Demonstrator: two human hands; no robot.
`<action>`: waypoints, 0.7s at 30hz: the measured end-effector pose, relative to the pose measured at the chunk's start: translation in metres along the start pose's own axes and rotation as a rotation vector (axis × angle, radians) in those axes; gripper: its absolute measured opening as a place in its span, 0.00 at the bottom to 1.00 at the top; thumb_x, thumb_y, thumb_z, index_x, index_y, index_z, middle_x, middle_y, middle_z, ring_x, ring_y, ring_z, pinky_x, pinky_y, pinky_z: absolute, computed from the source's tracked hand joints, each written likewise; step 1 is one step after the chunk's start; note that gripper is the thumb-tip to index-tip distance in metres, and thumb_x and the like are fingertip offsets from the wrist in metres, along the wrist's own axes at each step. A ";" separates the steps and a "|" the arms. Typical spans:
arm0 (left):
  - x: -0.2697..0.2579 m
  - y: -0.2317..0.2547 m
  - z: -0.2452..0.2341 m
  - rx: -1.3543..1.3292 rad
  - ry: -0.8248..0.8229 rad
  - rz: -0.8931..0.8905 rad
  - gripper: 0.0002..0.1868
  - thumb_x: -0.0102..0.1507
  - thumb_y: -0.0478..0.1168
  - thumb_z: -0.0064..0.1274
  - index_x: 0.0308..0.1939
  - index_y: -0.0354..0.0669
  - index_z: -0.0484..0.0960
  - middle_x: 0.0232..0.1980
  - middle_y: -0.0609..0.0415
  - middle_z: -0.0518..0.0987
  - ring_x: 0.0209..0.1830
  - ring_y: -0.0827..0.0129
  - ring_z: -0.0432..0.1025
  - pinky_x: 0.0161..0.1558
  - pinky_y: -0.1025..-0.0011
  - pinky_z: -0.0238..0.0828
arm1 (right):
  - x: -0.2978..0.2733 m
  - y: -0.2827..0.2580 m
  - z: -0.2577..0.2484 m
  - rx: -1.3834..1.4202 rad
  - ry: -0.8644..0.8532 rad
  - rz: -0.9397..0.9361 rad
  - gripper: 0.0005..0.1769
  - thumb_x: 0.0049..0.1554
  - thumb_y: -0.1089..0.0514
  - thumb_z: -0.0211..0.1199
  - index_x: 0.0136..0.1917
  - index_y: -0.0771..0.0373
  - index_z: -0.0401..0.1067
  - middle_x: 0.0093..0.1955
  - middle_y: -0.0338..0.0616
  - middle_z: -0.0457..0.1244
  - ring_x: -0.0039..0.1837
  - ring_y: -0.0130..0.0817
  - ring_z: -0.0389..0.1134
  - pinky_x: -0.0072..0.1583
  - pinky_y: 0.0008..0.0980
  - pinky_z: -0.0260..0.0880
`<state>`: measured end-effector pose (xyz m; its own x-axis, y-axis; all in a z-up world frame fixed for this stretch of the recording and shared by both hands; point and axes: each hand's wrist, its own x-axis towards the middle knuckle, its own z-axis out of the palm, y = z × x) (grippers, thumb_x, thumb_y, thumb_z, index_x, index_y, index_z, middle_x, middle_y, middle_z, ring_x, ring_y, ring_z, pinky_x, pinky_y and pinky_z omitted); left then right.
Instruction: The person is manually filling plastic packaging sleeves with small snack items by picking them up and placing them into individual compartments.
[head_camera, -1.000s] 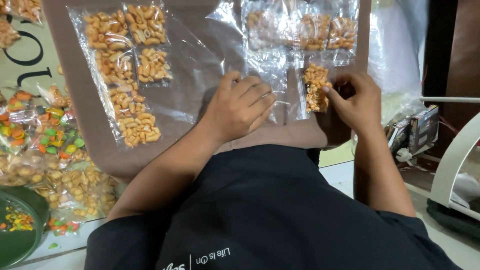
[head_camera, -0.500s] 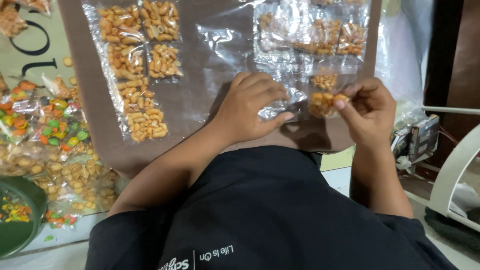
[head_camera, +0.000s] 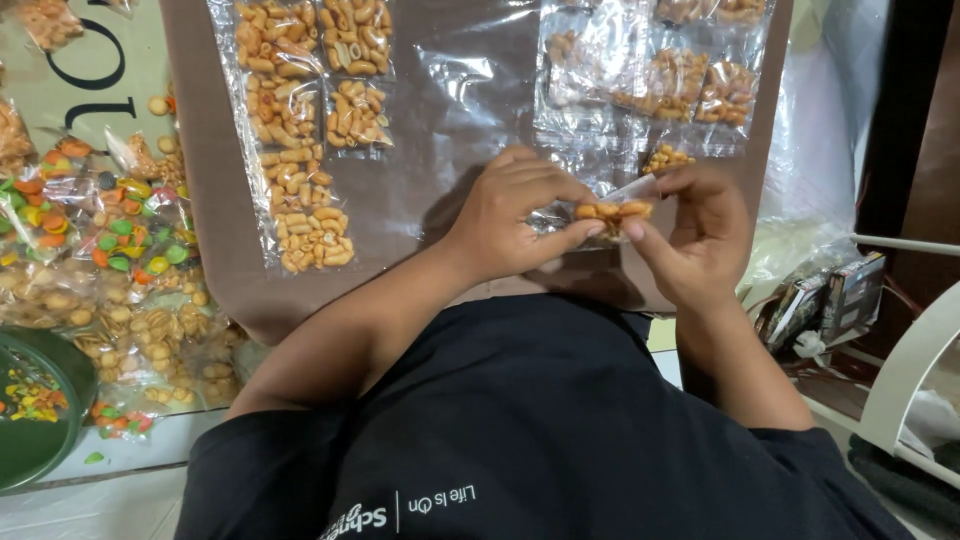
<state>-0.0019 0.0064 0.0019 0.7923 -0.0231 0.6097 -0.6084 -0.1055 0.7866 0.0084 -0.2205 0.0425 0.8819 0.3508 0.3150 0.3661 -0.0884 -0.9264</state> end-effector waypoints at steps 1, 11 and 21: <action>-0.002 0.000 0.002 -0.054 0.006 -0.049 0.09 0.63 0.50 0.64 0.41 0.53 0.85 0.37 0.63 0.85 0.41 0.66 0.80 0.51 0.69 0.63 | 0.003 -0.002 -0.002 -0.071 -0.042 -0.018 0.29 0.53 0.61 0.75 0.59 0.75 0.63 0.55 0.61 0.63 0.57 0.47 0.66 0.61 0.39 0.66; -0.006 -0.005 -0.002 0.295 -0.089 0.012 0.29 0.65 0.66 0.55 0.60 0.54 0.80 0.53 0.59 0.83 0.57 0.61 0.74 0.56 0.61 0.63 | -0.035 0.033 -0.050 -0.105 0.047 0.175 0.19 0.56 0.67 0.75 0.56 0.78 0.71 0.48 0.58 0.65 0.52 0.44 0.71 0.55 0.39 0.72; -0.009 -0.018 -0.008 0.860 -0.330 0.184 0.02 0.60 0.36 0.65 0.35 0.47 0.86 0.55 0.51 0.80 0.60 0.51 0.68 0.55 0.48 0.64 | -0.015 0.012 -0.068 -0.333 0.115 0.401 0.14 0.70 0.58 0.59 0.65 0.67 0.73 0.57 0.45 0.67 0.61 0.36 0.70 0.59 0.30 0.75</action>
<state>0.0017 0.0167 -0.0164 0.7401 -0.3791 0.5555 -0.5867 -0.7677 0.2577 0.0193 -0.2901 0.0407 0.9919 0.1261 -0.0128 0.0514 -0.4922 -0.8689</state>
